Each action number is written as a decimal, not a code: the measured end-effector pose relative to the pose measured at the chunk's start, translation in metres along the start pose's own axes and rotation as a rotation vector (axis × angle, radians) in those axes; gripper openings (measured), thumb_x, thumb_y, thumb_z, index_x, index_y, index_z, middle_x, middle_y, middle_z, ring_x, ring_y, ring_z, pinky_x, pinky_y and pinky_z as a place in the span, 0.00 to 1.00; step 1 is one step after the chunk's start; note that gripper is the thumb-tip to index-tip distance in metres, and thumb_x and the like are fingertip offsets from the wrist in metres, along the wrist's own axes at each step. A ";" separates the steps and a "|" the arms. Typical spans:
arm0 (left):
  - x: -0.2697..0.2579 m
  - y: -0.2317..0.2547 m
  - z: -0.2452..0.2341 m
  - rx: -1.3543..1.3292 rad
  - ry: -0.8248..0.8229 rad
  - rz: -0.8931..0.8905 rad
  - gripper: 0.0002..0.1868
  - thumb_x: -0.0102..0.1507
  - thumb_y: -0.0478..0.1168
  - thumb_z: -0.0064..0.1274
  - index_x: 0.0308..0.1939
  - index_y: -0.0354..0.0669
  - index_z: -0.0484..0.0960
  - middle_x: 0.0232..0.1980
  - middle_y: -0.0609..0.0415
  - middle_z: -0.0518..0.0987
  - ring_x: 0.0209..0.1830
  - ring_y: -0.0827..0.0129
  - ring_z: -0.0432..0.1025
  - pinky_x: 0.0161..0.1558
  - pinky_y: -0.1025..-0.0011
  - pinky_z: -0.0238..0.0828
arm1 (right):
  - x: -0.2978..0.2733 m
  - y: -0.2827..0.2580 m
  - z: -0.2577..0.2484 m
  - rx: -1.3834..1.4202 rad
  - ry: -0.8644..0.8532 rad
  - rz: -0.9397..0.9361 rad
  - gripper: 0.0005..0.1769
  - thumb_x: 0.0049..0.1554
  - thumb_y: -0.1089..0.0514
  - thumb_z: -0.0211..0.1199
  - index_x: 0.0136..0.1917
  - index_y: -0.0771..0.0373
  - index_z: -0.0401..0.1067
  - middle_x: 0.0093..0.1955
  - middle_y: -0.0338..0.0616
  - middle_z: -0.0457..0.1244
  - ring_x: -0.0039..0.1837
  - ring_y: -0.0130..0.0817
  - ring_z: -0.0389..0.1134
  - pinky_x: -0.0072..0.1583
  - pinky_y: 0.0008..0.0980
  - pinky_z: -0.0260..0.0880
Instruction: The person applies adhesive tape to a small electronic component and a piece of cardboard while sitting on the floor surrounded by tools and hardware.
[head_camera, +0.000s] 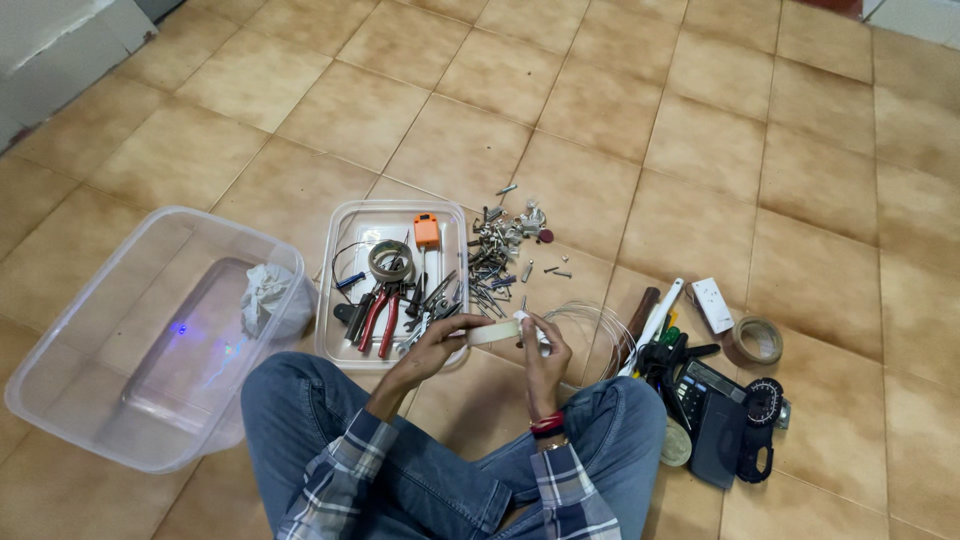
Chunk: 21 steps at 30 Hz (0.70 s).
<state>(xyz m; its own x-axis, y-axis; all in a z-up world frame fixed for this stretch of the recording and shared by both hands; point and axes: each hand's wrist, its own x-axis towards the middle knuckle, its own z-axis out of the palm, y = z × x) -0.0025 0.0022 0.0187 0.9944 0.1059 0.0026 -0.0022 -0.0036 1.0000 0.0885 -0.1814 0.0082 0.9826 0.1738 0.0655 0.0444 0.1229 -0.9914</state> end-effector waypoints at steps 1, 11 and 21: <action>0.000 0.000 0.001 -0.013 0.010 0.016 0.23 0.61 0.28 0.49 0.60 0.39 0.80 0.59 0.55 0.81 0.63 0.70 0.72 0.65 0.71 0.64 | -0.002 -0.004 0.003 -0.066 -0.002 -0.053 0.13 0.60 0.56 0.66 0.55 0.66 0.80 0.48 0.39 0.69 0.43 0.22 0.67 0.43 0.23 0.68; 0.003 -0.018 0.013 0.108 0.197 -0.082 0.13 0.65 0.43 0.62 0.45 0.36 0.88 0.38 0.51 0.84 0.36 0.72 0.72 0.40 0.71 0.70 | -0.026 -0.023 0.019 -0.360 -0.088 -0.498 0.11 0.57 0.62 0.70 0.54 0.60 0.82 0.47 0.39 0.68 0.45 0.23 0.70 0.42 0.22 0.70; 0.006 -0.029 0.006 -0.069 0.201 -0.020 0.12 0.68 0.44 0.55 0.43 0.36 0.83 0.38 0.58 0.82 0.38 0.78 0.73 0.42 0.78 0.71 | -0.005 -0.011 0.007 -0.046 -0.012 -0.108 0.12 0.62 0.58 0.65 0.54 0.66 0.80 0.49 0.40 0.67 0.44 0.23 0.68 0.42 0.21 0.70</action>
<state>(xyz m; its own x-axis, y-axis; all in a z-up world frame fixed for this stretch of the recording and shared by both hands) 0.0038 -0.0026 -0.0106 0.9532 0.3016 -0.0237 0.0035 0.0675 0.9977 0.0820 -0.1769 0.0195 0.9694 0.1737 0.1735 0.1585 0.0968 -0.9826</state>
